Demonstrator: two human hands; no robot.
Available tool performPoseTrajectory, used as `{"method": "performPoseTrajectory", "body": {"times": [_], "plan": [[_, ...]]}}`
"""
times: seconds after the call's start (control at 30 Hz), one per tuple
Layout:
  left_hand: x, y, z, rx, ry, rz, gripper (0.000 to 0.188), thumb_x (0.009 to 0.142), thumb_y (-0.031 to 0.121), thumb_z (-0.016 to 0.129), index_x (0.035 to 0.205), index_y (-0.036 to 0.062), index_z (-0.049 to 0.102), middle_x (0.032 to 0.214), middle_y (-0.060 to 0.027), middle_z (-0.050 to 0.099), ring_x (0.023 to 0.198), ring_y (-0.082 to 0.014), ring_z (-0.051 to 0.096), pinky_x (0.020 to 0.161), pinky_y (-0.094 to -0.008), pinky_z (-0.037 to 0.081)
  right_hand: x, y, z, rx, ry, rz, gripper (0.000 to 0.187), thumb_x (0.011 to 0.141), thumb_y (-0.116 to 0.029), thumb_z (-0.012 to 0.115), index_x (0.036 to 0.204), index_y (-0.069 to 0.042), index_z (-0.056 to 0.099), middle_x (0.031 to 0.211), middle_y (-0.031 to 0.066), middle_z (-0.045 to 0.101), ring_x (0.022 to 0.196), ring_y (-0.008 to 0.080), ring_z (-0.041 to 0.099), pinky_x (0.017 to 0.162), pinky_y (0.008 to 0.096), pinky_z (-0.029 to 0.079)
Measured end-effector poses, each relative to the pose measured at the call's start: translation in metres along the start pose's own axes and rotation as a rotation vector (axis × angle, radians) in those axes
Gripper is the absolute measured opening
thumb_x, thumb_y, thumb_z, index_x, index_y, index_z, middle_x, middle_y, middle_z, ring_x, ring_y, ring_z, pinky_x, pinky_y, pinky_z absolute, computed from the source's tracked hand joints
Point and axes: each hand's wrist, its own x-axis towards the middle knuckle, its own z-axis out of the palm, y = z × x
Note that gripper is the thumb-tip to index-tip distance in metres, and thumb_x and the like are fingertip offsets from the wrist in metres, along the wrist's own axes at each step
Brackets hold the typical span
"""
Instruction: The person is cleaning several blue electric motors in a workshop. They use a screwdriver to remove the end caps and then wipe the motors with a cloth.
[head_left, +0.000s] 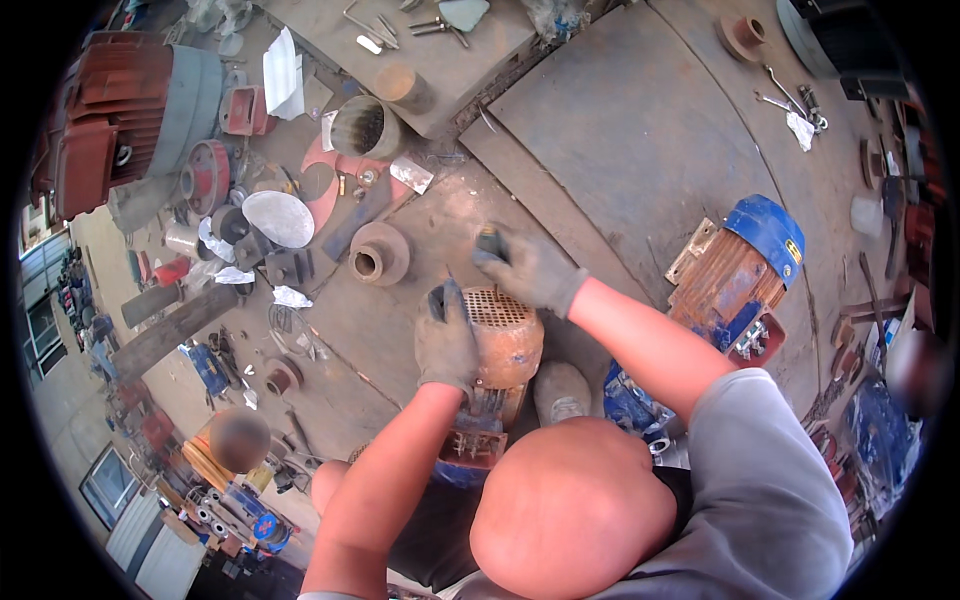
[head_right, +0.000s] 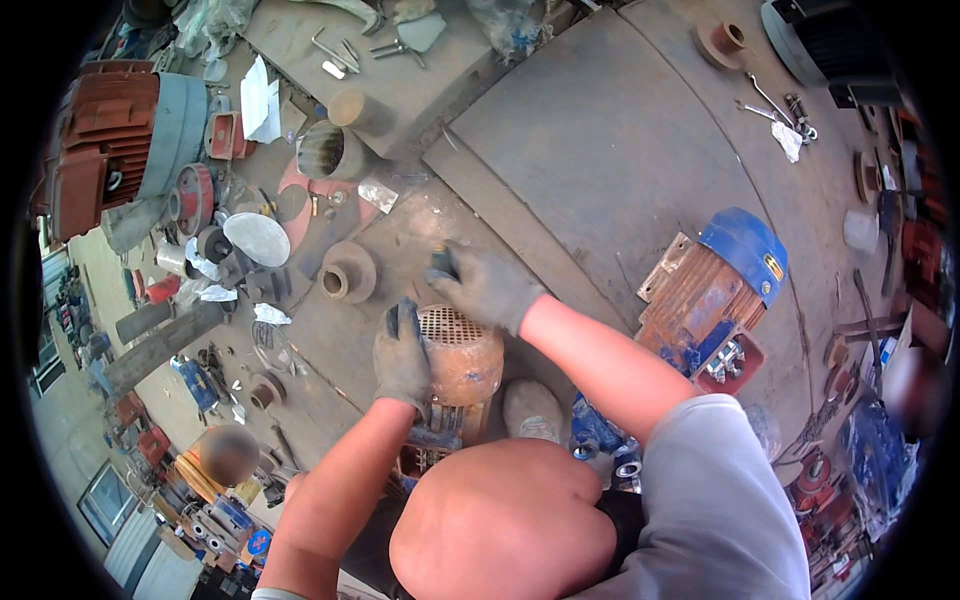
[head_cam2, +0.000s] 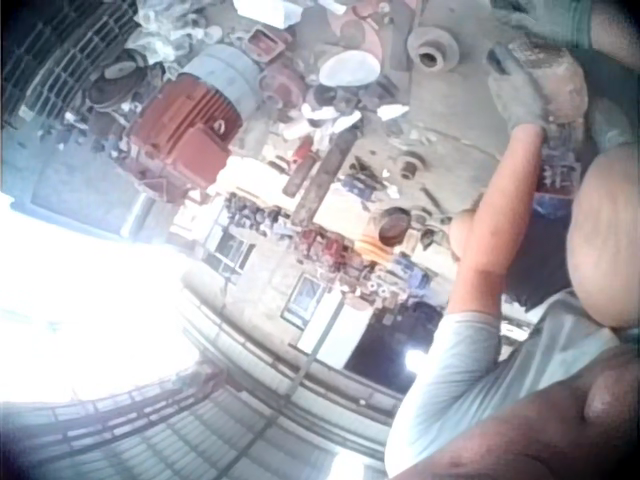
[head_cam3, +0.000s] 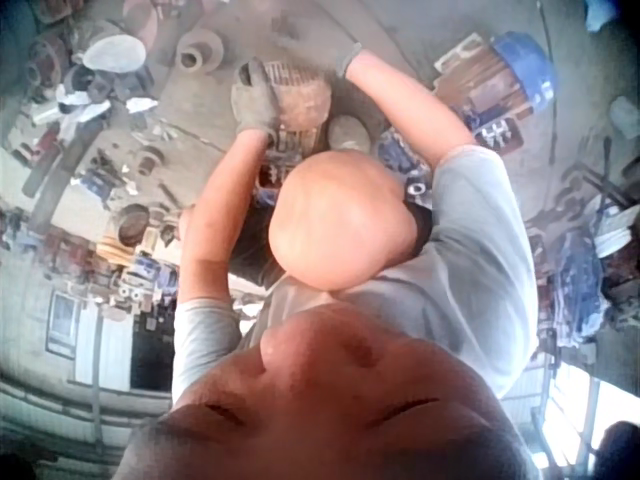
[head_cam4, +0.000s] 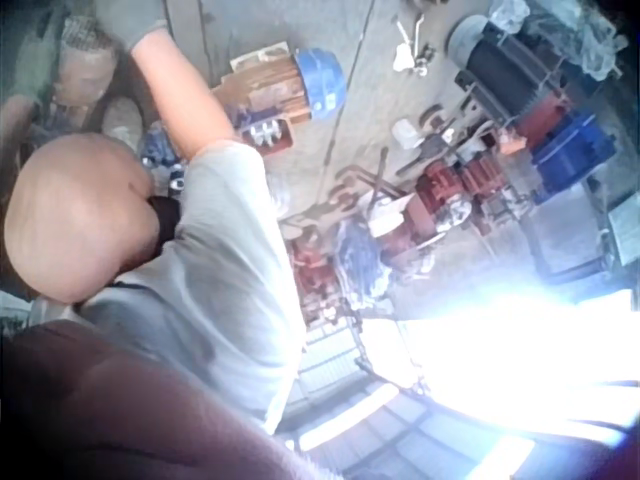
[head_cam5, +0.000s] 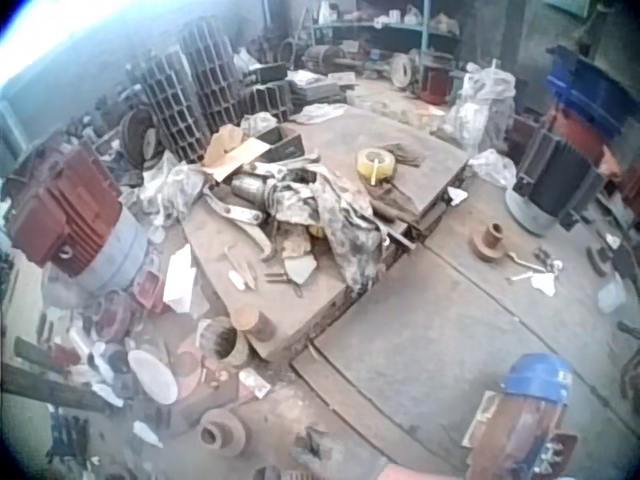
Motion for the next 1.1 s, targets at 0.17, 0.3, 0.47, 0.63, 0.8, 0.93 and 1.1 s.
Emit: {"method": "performPoseTrajectory", "body": {"times": [0.17, 0.3, 0.47, 0.63, 0.8, 0.93, 1.1], "plan": [[0.005, -0.01, 0.008, 0.028, 0.028, 0.06, 0.053, 0.113, 0.041, 0.053, 0.137, -0.0033, 0.069, 0.133, -0.0287, 0.071, 0.125, -0.0435, 0.067, 0.109, -0.0474, 0.049, 0.029, -0.006, 0.012, -0.163, 0.038, -0.063, 0.041, 0.101, -0.036, 0.069, 0.12, 0.0, 0.067, 0.102, 0.0245, 0.075, 0.095, 0.0465, 0.07, 0.087, 0.0489, 0.056], [0.002, -0.004, 0.005, -0.017, 0.052, -0.002, 0.054, 0.113, 0.043, 0.054, 0.137, -0.0025, 0.069, 0.13, -0.0286, 0.072, 0.123, -0.0447, 0.067, 0.108, -0.0478, 0.049, 0.009, -0.021, -0.007, -0.058, -0.018, -0.035, 0.038, 0.102, -0.033, 0.069, 0.12, 0.0, 0.067, 0.109, 0.0286, 0.075, 0.104, 0.0456, 0.072, 0.092, 0.051, 0.056], [0.0, 0.004, 0.0, -0.039, -0.029, -0.042, 0.061, 0.112, 0.053, 0.05, 0.135, -0.0014, 0.068, 0.135, -0.0284, 0.069, 0.13, -0.0452, 0.063, 0.112, -0.0488, 0.048, -0.012, -0.001, 0.003, -0.138, -0.042, -0.208, 0.039, 0.103, -0.036, 0.068, 0.12, 0.0, 0.068, 0.11, 0.0286, 0.075, 0.105, 0.047, 0.072, 0.093, 0.0516, 0.056], [0.001, 0.003, -0.001, 0.021, -0.005, -0.04, 0.061, 0.112, 0.053, 0.051, 0.134, -0.0012, 0.067, 0.136, -0.0289, 0.069, 0.13, -0.0456, 0.064, 0.112, -0.0491, 0.048, 0.033, -0.008, 0.031, -0.434, -0.197, 0.068, 0.05, 0.105, -0.046, 0.059, 0.122, -0.001, 0.073, 0.113, 0.0291, 0.077, 0.108, 0.0466, 0.074, 0.098, 0.0523, 0.057], [0.003, 0.0, 0.001, -0.021, -0.013, -0.067, 0.061, 0.111, 0.053, 0.052, 0.135, -0.001, 0.067, 0.137, -0.0287, 0.068, 0.13, -0.0456, 0.064, 0.112, -0.0497, 0.048, 0.047, -0.004, 0.04, -0.469, -0.182, 0.229, 0.055, 0.105, -0.049, 0.058, 0.121, 0.001, 0.075, 0.117, 0.0289, 0.077, 0.113, 0.0449, 0.074, 0.102, 0.0529, 0.056], [0.003, 0.003, 0.002, 0.006, 0.003, -0.053, 0.061, 0.112, 0.053, 0.052, 0.135, -0.0009, 0.067, 0.136, -0.0279, 0.068, 0.129, -0.0455, 0.064, 0.112, -0.0497, 0.048, 0.056, -0.004, 0.043, -0.354, 0.081, 0.264, 0.053, 0.105, -0.047, 0.059, 0.122, 0.001, 0.073, 0.115, 0.0301, 0.077, 0.113, 0.0454, 0.074, 0.101, 0.0541, 0.056], [0.003, 0.006, -0.001, 0.037, -0.006, -0.046, 0.061, 0.112, 0.054, 0.051, 0.135, -0.0003, 0.067, 0.135, -0.0271, 0.067, 0.13, -0.0448, 0.063, 0.113, -0.0496, 0.047, 0.055, -0.016, 0.017, -0.253, 0.176, 0.214, 0.052, 0.106, -0.047, 0.062, 0.124, 0.001, 0.069, 0.112, 0.0285, 0.078, 0.11, 0.0434, 0.075, 0.096, 0.0525, 0.058]]}}
